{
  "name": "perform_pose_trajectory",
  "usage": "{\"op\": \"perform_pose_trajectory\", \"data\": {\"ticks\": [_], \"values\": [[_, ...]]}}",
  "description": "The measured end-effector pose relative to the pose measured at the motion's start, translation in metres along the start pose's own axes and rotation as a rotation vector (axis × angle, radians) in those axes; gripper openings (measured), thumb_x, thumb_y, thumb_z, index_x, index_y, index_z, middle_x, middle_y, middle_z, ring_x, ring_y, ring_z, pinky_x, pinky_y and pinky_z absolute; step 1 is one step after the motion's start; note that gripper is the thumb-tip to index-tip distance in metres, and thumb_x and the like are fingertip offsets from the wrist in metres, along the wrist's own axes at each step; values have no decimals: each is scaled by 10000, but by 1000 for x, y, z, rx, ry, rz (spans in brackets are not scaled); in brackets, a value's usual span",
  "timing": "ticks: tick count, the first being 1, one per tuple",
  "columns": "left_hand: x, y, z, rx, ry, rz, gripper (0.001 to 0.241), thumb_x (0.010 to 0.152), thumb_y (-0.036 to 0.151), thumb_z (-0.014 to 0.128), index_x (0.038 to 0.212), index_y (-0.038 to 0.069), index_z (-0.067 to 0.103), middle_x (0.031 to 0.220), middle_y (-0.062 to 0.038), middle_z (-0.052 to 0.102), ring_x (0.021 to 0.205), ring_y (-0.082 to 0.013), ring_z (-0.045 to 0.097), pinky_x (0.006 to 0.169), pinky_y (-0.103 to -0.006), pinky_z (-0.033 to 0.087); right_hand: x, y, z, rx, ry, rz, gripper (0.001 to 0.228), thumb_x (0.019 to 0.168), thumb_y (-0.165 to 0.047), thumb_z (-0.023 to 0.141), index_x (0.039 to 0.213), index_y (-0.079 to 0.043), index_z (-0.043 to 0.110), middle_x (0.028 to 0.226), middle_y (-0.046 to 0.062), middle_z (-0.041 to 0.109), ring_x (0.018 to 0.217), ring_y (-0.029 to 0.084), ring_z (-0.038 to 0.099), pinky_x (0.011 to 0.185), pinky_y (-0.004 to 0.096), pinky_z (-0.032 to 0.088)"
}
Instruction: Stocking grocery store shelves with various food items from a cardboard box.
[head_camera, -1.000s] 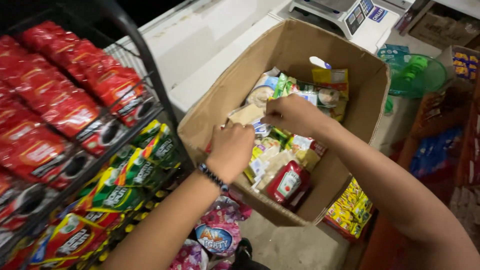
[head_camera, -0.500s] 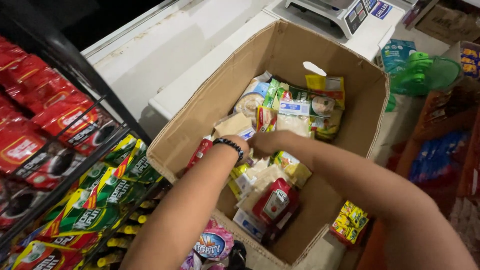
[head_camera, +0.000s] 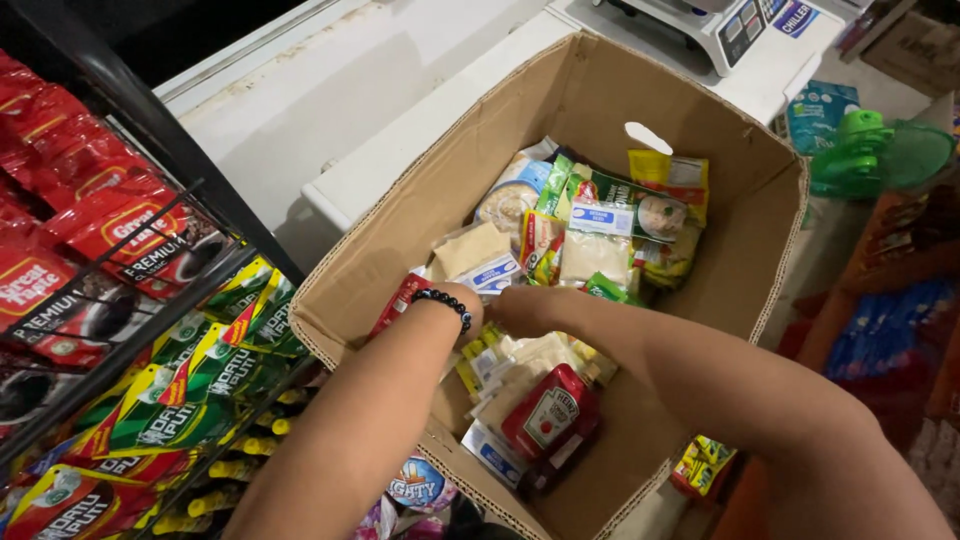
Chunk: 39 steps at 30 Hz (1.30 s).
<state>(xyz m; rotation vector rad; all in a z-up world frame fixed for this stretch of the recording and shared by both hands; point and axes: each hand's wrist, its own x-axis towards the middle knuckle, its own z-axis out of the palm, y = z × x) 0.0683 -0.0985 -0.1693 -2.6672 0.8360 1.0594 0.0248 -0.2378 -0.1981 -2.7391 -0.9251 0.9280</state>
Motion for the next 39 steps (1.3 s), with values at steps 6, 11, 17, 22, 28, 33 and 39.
{"op": "perform_pose_trajectory", "data": {"ticks": [6, 11, 17, 22, 28, 33, 39], "values": [[1, -6, -1, 13, -104, -35, 457, 814, 359, 813, 1208, 134, 755, 1310, -124, 703, 1172, -303, 697, 980, -448, 554, -14, -20, -26, 92, 8, 98, 261, 981, -254, 610, 1185, -137, 724, 986, 141, 774, 950, 338, 721, 845, 456, 563], [-10, -15, -14, -19, -126, 18, 540, 748, 390, 876, 1212, 147, 746, 1292, -100, 716, 1154, -294, 699, 976, -443, 552, -23, -17, -49, 45, 5, 72, 274, 910, -228, 663, 1158, -126, 720, 975, 133, 761, 907, 321, 732, 815, 441, 574], [-29, -35, -36, -232, 1, 100, 587, 670, 401, 905, 1095, 16, 777, 1080, -147, 801, 951, -292, 770, 839, -407, 599, -50, -12, -97, 310, 121, 55, 235, 897, -229, 665, 1068, -90, 746, 849, 104, 790, 797, 226, 771, 791, 356, 586], [-20, -53, -42, -406, 265, 237, 571, 664, 320, 909, 1115, 18, 732, 1057, -172, 764, 936, -290, 759, 823, -382, 585, -64, 23, -115, 403, 657, -251, 257, 867, -170, 772, 1083, -30, 754, 1021, 119, 717, 913, 231, 692, 771, 370, 584], [-55, -45, -67, -999, 511, 215, 419, 766, 157, 827, 1152, 31, 726, 914, -127, 770, 759, -219, 701, 647, -346, 557, -89, 35, -122, 850, 790, 138, 220, 979, -193, 696, 1123, -27, 695, 932, 71, 713, 825, 145, 620, 691, 320, 520], [-59, -45, -73, -1429, 621, 408, 350, 842, 109, 788, 1166, 20, 689, 982, -80, 768, 776, -115, 720, 622, -266, 583, -98, 30, -132, 1116, 870, 78, 144, 1028, -191, 626, 1058, -54, 656, 959, 2, 667, 870, 79, 625, 727, 285, 558], [-72, -37, -75, -1521, 297, 339, 385, 841, 126, 759, 1196, 57, 631, 1021, -86, 773, 818, -136, 777, 698, -311, 651, -100, 28, -134, 1427, 944, 76, 159, 1033, -201, 612, 1130, -75, 621, 982, 16, 665, 851, 123, 636, 748, 305, 566]]}}
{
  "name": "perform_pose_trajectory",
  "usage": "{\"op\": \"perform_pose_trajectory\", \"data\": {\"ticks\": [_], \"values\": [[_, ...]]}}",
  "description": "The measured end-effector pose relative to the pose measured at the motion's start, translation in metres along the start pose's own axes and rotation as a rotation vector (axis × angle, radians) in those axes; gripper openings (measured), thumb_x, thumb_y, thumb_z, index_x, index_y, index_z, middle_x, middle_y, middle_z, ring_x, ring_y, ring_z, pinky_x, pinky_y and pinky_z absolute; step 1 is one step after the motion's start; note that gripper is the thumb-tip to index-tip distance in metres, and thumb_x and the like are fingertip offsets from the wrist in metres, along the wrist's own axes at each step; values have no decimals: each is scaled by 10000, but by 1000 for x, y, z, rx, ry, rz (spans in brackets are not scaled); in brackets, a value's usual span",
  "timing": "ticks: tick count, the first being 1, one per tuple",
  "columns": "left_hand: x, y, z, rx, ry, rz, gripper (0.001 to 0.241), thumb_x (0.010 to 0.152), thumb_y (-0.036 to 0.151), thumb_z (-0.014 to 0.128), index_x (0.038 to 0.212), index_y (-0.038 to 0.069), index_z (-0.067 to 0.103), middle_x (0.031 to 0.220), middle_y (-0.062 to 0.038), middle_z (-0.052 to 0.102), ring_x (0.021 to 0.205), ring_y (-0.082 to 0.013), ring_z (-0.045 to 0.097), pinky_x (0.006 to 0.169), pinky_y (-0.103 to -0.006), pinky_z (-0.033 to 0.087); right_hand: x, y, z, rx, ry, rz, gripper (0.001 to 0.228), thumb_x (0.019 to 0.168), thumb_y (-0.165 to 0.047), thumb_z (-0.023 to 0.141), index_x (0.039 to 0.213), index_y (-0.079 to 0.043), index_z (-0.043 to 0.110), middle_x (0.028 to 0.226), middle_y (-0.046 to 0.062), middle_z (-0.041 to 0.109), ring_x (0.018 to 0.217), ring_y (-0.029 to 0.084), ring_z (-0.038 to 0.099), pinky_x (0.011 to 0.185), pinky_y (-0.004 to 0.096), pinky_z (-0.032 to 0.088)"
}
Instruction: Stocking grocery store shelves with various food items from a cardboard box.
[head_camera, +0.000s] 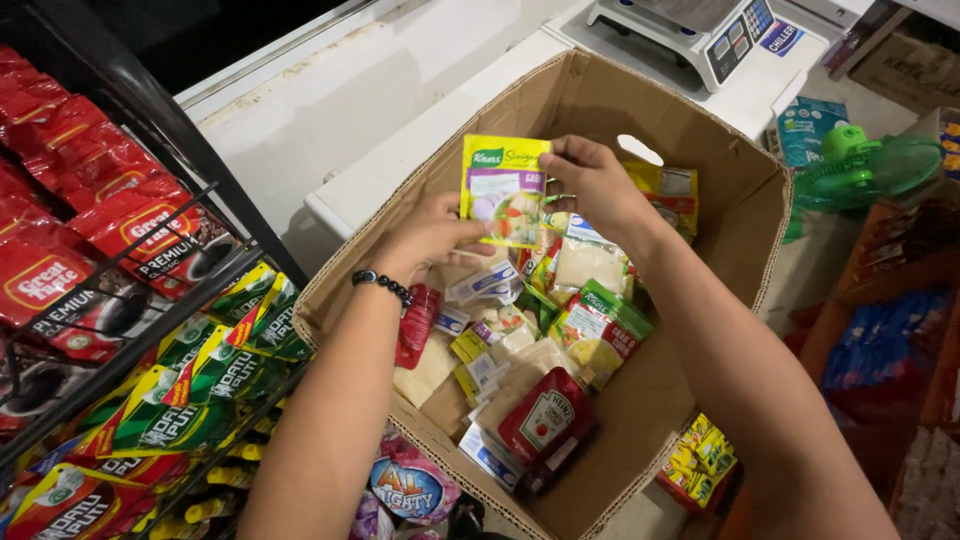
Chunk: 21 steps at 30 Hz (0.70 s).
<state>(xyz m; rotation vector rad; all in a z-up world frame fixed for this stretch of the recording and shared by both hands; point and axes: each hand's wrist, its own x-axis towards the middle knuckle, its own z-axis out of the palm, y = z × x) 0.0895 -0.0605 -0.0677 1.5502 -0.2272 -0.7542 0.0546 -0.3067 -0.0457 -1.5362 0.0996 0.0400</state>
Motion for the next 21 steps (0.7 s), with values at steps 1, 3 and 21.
{"op": "perform_pose_trajectory", "data": {"ticks": [1, 3, 21], "values": [[1, -1, -2, 0, 0, 0, 385, 841, 126, 759, 1196, 57, 631, 1021, -86, 773, 818, -136, 777, 698, -311, 651, -6, -8, 6, 0, 0, 0, 159, 1033, -201, 612, 1130, -75, 621, 982, 16, 665, 851, 123, 636, 748, 305, 566], [4, -1, -4, 0, 25, 52, 346, 877, 152, 762, 1193, 39, 674, 1010, -94, 781, 825, -133, 752, 712, -295, 630, -19, -24, 17, -151, 10, 94, 318, 997, -338, 599, 1145, -60, 649, 966, 36, 706, 813, 126, 663, 727, 302, 594], [3, 1, -2, -49, 84, 101, 266, 935, 283, 728, 1117, 90, 704, 915, -13, 755, 757, -67, 692, 680, -230, 571, 0, 15, 13, -254, -213, 55, 378, 912, -291, 743, 1165, -14, 701, 1028, 47, 744, 837, 111, 666, 658, 275, 570]]}}
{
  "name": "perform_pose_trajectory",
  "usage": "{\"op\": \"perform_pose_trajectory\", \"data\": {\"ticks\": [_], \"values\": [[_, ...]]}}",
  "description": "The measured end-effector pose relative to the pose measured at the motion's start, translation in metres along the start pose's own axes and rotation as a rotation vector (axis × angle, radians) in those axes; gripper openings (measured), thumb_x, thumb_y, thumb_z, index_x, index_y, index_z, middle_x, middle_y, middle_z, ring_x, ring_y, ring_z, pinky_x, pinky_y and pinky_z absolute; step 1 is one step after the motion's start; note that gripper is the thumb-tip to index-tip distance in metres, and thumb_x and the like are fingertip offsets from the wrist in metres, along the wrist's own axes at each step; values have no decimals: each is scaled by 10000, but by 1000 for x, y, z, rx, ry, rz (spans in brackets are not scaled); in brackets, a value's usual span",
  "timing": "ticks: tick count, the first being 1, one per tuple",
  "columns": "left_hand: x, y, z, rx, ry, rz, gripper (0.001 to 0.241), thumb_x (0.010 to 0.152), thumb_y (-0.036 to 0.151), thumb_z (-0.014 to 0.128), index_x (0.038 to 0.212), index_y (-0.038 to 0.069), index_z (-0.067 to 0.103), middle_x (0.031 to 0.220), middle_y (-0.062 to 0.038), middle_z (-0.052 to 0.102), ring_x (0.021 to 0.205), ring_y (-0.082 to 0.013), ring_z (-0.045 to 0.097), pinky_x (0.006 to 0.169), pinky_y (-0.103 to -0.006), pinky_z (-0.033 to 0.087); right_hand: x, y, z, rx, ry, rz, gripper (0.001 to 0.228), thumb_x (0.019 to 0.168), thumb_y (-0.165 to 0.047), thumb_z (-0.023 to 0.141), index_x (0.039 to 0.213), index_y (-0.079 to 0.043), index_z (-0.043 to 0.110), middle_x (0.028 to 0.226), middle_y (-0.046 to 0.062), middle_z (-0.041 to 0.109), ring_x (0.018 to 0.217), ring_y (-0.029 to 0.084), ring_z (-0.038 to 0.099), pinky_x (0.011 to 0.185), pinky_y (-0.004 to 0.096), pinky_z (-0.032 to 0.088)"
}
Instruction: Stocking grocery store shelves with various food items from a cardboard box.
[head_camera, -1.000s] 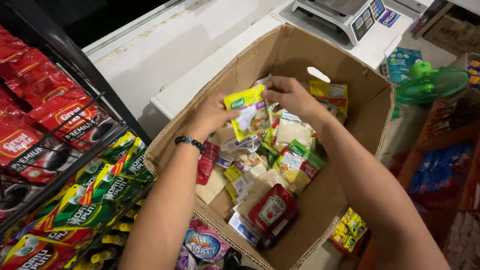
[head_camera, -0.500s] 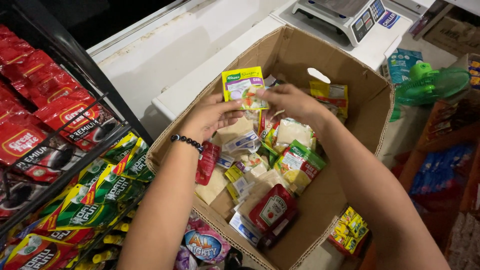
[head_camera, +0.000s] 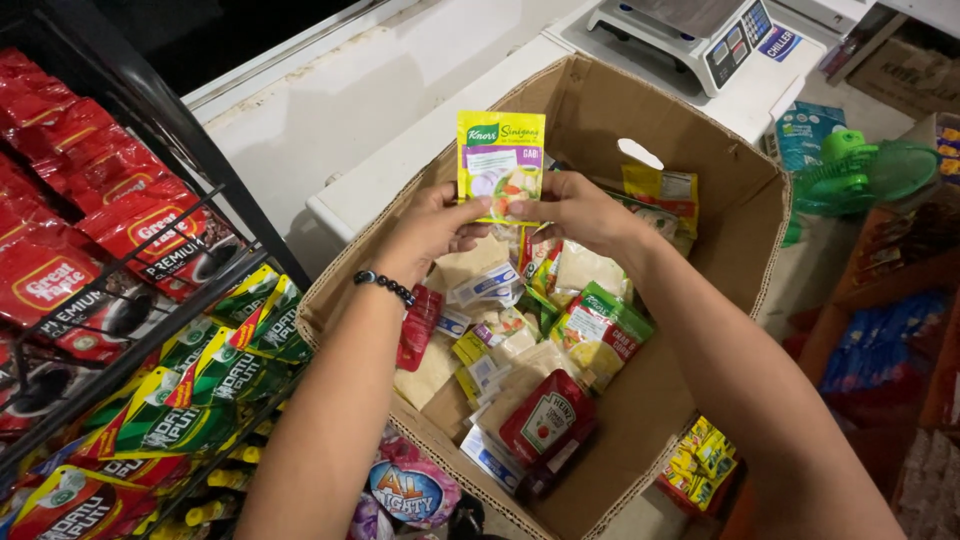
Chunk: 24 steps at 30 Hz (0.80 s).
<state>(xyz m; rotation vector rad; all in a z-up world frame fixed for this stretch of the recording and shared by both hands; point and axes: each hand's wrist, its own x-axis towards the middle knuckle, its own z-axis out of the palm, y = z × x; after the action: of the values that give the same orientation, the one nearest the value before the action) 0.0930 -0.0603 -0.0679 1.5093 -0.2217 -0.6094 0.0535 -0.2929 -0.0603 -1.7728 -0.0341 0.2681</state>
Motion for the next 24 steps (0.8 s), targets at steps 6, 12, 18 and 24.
{"op": "perform_pose_trajectory", "data": {"ticks": [6, 12, 18, 24], "values": [[4, -3, 2, 27, 32, 162, 266, 891, 236, 767, 1109, 101, 695, 1009, 8, 746, 880, -76, 696, 713, -236, 606, 0, 0, 1, 18, 13, -71, 329, 923, -212, 755, 1202, -41, 712, 1082, 35, 763, 916, 101, 675, 811, 296, 549], [0, 0, 5, 52, 26, 166, 244, 907, 247, 757, 1105, 111, 715, 1015, 18, 765, 896, -76, 715, 745, -255, 610, 0, -4, 3, 143, -4, -196, 301, 953, -230, 740, 1208, -71, 725, 1126, 14, 766, 1002, 76, 683, 948, 288, 552], [6, -3, 7, 34, 23, 187, 237, 939, 278, 733, 1128, 136, 718, 1010, 23, 750, 890, -76, 702, 755, -267, 607, -3, -5, 4, 164, 90, -144, 272, 944, -203, 735, 1192, -93, 718, 1090, -7, 756, 960, 77, 663, 895, 311, 538], [13, -11, 8, 121, 65, 477, 227, 961, 275, 734, 1106, 103, 757, 979, 16, 769, 857, -45, 682, 750, -226, 575, -1, -5, 11, 106, 86, -263, 255, 961, -226, 714, 1173, -84, 720, 1066, -4, 759, 930, 60, 680, 891, 270, 559]]}}
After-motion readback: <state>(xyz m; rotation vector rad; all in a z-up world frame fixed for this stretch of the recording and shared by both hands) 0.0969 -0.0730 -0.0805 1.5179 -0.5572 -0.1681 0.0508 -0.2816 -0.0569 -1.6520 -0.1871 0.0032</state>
